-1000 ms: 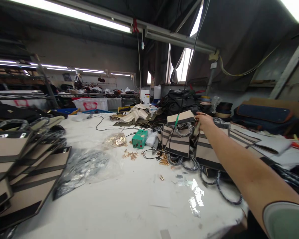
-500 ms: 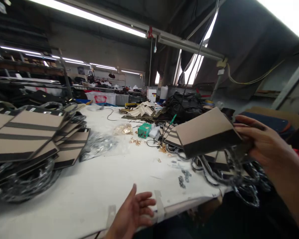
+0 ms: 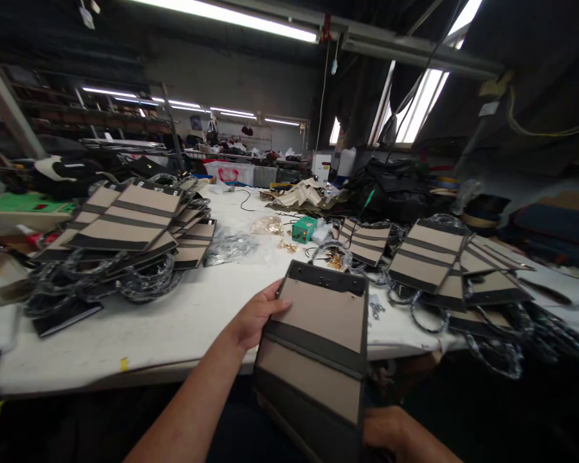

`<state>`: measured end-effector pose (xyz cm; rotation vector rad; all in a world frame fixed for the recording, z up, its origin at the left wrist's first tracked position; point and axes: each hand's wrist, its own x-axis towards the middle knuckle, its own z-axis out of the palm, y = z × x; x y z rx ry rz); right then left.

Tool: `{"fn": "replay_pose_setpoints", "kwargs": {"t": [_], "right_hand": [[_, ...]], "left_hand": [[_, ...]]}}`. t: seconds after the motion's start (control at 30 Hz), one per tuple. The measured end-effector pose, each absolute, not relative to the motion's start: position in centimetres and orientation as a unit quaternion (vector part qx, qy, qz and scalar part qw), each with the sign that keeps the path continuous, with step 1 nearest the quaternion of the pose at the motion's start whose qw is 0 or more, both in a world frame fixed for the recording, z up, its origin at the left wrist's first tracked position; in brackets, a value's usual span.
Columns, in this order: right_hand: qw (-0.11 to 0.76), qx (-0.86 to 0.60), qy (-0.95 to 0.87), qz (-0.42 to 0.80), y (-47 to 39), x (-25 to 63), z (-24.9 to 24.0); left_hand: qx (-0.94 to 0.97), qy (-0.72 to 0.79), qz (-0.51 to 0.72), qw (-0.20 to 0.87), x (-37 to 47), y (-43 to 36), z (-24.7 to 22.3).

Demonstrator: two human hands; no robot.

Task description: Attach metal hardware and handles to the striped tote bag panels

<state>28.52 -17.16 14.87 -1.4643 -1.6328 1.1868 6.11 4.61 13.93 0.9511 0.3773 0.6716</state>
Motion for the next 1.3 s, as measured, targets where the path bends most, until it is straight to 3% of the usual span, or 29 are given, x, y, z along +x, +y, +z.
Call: {"fn": "replay_pose_setpoints", "kwargs": {"t": [0.13,0.27,0.43,0.63,0.8,1.07,1.3], "right_hand": [[0.457,-0.640,-0.507,0.354,-13.6,28.9,15.4],[0.569,-0.537,-0.494,0.379,-9.5,29.2,19.2],[0.461,-0.446,-0.600,0.478,-6.3,25.4,22.7],[0.342,-0.423,-0.630,0.554,-7.6,22.7,18.0],[0.364,-0.483,-0.598,0.526,-11.2,23.6,12.9],[0.389,-0.496,-0.417,0.655,-13.0,19.8,4.3],[0.444,-0.579,-0.347,0.589,-10.3,20.5,1.3]], "left_hand": [[0.504,0.219,0.398,0.735,1.1,4.1,18.0],[0.549,0.264,0.409,0.680,-2.7,1.8,21.3],[0.570,0.328,0.397,0.640,-6.9,-0.6,23.0],[0.586,0.333,0.262,0.691,-8.9,-3.5,20.8],[0.572,0.345,0.233,0.707,-6.3,-3.0,19.1],[0.698,0.452,0.207,0.515,-2.9,1.6,17.7],[0.740,0.455,0.211,0.448,1.4,6.8,9.7]]}}
